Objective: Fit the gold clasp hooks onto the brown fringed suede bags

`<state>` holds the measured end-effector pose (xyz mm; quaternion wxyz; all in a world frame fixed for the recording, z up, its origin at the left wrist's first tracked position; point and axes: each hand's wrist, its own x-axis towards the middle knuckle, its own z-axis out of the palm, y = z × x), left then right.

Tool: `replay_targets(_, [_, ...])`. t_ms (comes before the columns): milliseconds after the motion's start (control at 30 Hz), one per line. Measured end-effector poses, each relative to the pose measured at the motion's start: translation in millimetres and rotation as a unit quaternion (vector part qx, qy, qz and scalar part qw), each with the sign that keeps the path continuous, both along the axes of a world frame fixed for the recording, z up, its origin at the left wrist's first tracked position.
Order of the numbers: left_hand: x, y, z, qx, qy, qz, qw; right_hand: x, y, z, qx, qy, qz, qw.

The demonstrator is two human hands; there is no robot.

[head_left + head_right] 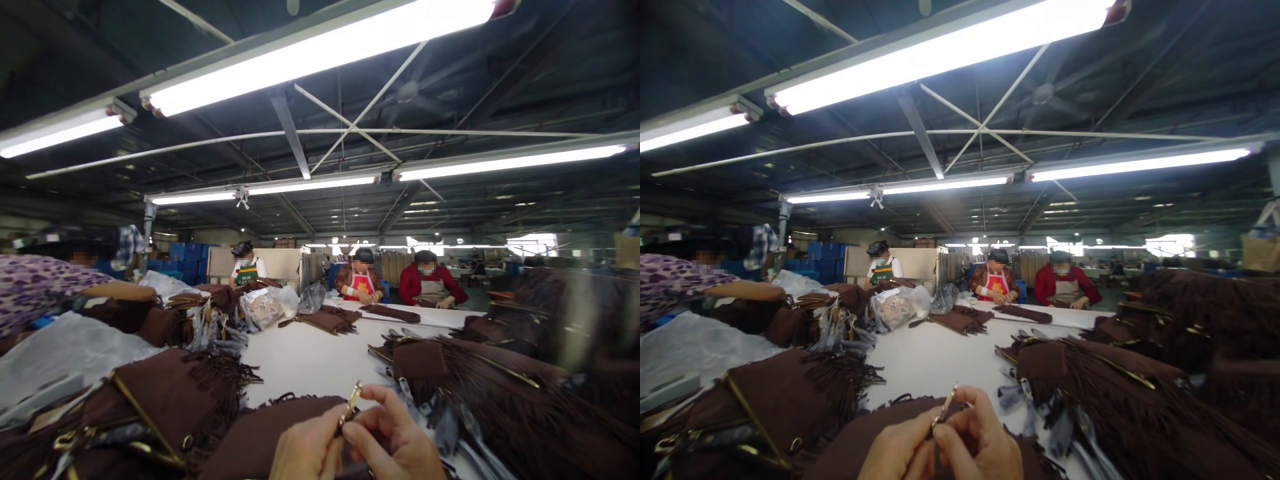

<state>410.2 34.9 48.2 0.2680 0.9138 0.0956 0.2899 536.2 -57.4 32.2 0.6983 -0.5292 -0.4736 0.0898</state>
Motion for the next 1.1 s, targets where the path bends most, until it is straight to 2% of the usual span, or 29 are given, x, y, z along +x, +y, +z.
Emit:
replay_targets(133, [5, 4, -12.3, 0.014, -0.032, -0.032, 0.999, 3, 1, -1.5, 0.024, 0.029, 0.061, 0.997])
replay_targets(200, [6, 3, -16.5, 0.009, -0.042, -0.057, 0.997, 6, -4, 1.4, -0.012, -0.013, 0.063, 0.998])
replay_targets(300, [5, -3, -15.1, -0.04, -0.051, -0.08, 0.995, 8, -13, 10.5, -0.08, -0.087, 0.064, 0.991])
replay_targets(367, [2, -9, -9.8, -0.091, -0.052, -0.068, 0.992, 7, -19, 17.5, -0.1, -0.095, 0.061, 0.989])
replay_targets(467, [-2, -12, -1.6, -0.136, -0.041, -0.013, 0.99, 2, -25, 24.9, -0.11, -0.073, 0.049, 0.99])
replay_targets(567, [-4, -10, -0.9, -0.113, -0.028, 0.03, 0.993, -1, -27, 26.6, -0.131, -0.093, 0.027, 0.987])
replay_targets(667, [-3, -6, -7.0, -0.069, -0.023, 0.05, 0.996, -2, -24, 24.1, -0.135, -0.14, 0.002, 0.981])
replay_targets(767, [-2, -6, -12.1, -0.037, -0.026, 0.055, 0.997, -1, -22, 20.9, -0.13, -0.168, -0.022, 0.977])
replay_targets(967, [-3, -8, -13.1, -0.024, -0.029, 0.058, 0.998, 3, -23, 18.0, -0.139, -0.206, -0.046, 0.967])
replay_targets(1100, [-3, -5, -18.2, -0.018, -0.027, 0.052, 0.998, 2, -21, 14.6, -0.141, -0.212, -0.039, 0.966])
